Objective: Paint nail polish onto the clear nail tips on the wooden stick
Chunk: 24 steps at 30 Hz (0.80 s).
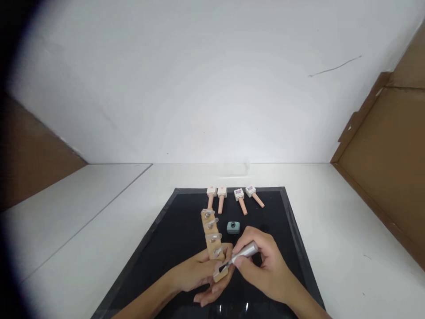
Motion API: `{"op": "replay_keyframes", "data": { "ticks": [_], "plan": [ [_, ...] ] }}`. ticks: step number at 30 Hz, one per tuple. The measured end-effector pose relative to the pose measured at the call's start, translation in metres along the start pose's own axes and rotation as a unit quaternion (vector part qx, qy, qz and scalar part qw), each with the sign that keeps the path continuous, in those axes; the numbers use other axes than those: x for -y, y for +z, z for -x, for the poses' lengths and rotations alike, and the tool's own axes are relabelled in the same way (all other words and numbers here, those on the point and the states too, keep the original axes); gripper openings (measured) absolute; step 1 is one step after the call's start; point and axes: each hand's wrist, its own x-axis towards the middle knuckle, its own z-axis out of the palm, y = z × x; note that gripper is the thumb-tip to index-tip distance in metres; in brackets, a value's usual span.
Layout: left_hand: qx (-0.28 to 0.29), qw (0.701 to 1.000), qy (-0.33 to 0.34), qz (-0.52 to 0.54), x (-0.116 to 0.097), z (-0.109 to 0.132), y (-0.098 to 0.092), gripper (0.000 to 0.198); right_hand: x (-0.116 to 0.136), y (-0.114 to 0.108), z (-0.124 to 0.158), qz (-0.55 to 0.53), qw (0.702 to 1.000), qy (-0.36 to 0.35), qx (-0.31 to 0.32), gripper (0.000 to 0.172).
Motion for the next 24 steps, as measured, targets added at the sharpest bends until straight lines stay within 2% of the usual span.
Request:
{"op": "replay_keyframes", "data": {
  "ticks": [6, 10, 16, 21, 24],
  "plan": [
    [-0.016, 0.999, -0.024, -0.021, -0.001, 0.001, 0.0, 0.036, 0.001, 0.0, -0.001, -0.012, 1.0, 0.002, 0.027, 0.015],
    [-0.029, 0.998, -0.038, -0.035, -0.001, 0.001, 0.001, 0.039, 0.0, 0.0, -0.001, -0.011, 1.0, 0.015, -0.01, 0.02],
    [-0.053, 0.993, -0.075, -0.079, -0.003, 0.0, 0.005, 0.048, -0.001, 0.0, -0.002, -0.024, 0.999, 0.034, 0.019, 0.025],
    [-0.081, 0.985, -0.114, -0.105, -0.006, 0.0, 0.009, 0.057, -0.001, -0.001, -0.002, -0.018, 0.998, 0.053, -0.006, 0.031],
    [-0.085, 0.98, -0.129, -0.129, -0.007, 0.0, 0.011, 0.057, 0.0, -0.001, -0.002, -0.027, 0.998, 0.044, 0.025, 0.032]
  ]
}}
